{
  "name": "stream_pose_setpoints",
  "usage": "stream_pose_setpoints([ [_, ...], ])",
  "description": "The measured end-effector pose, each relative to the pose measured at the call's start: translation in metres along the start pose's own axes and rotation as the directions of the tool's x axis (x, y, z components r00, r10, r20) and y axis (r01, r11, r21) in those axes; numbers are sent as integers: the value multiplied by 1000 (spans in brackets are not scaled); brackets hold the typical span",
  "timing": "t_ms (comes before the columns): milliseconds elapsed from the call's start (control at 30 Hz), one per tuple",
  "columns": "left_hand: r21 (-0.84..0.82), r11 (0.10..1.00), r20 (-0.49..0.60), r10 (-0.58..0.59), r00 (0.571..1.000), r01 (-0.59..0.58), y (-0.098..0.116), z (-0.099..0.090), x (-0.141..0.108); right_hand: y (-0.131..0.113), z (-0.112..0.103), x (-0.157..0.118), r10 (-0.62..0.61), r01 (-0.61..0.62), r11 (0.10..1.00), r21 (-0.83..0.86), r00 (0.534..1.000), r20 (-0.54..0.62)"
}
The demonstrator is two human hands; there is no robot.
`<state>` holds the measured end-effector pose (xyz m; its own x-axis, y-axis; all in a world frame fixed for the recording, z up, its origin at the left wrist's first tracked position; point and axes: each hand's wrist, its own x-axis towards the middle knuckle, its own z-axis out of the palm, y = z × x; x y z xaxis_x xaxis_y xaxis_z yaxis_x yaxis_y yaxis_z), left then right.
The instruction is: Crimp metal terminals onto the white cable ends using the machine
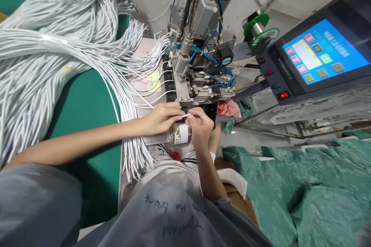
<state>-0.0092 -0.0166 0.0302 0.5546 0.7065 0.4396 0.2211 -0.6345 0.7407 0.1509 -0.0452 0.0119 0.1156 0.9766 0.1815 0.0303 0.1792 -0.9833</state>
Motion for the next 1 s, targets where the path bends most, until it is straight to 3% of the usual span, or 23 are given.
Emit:
stream_pose_setpoints([
  [100, -43, 999, 8, 21, 1000, -20, -2, 0, 1, 5, 3, 0, 92, -97, 985, 145, 995, 39],
  [200, -63, 998, 46, 28, 999, -26, -4, -2, 2, 7, 2, 1, 129, -133, 983, 126, 991, 47],
  [400, -73, 997, -14, 32, 999, -33, -2, -1, 1, 2, 0, -1, -23, 22, 999, -28, 999, -46],
  [600, -132, 991, -73, 29, 997, -38, -3, 1, -1, 3, 10, -7, -29, 31, 999, 17, 995, -98],
  [767, -90, 993, -14, 75, 997, -76, -6, 0, 1, -6, -8, 6, -5, 11, 999, -52, 994, 105],
  [833, -72, 994, -4, 84, 996, -84, -5, -1, 1, -10, -12, 8, -21, 36, 993, -116, 992, 128],
  [1000, -68, 994, -49, 86, 995, -89, -1, -1, 0, -1, 0, -5, -65, 63, 996, -56, 997, -37],
])
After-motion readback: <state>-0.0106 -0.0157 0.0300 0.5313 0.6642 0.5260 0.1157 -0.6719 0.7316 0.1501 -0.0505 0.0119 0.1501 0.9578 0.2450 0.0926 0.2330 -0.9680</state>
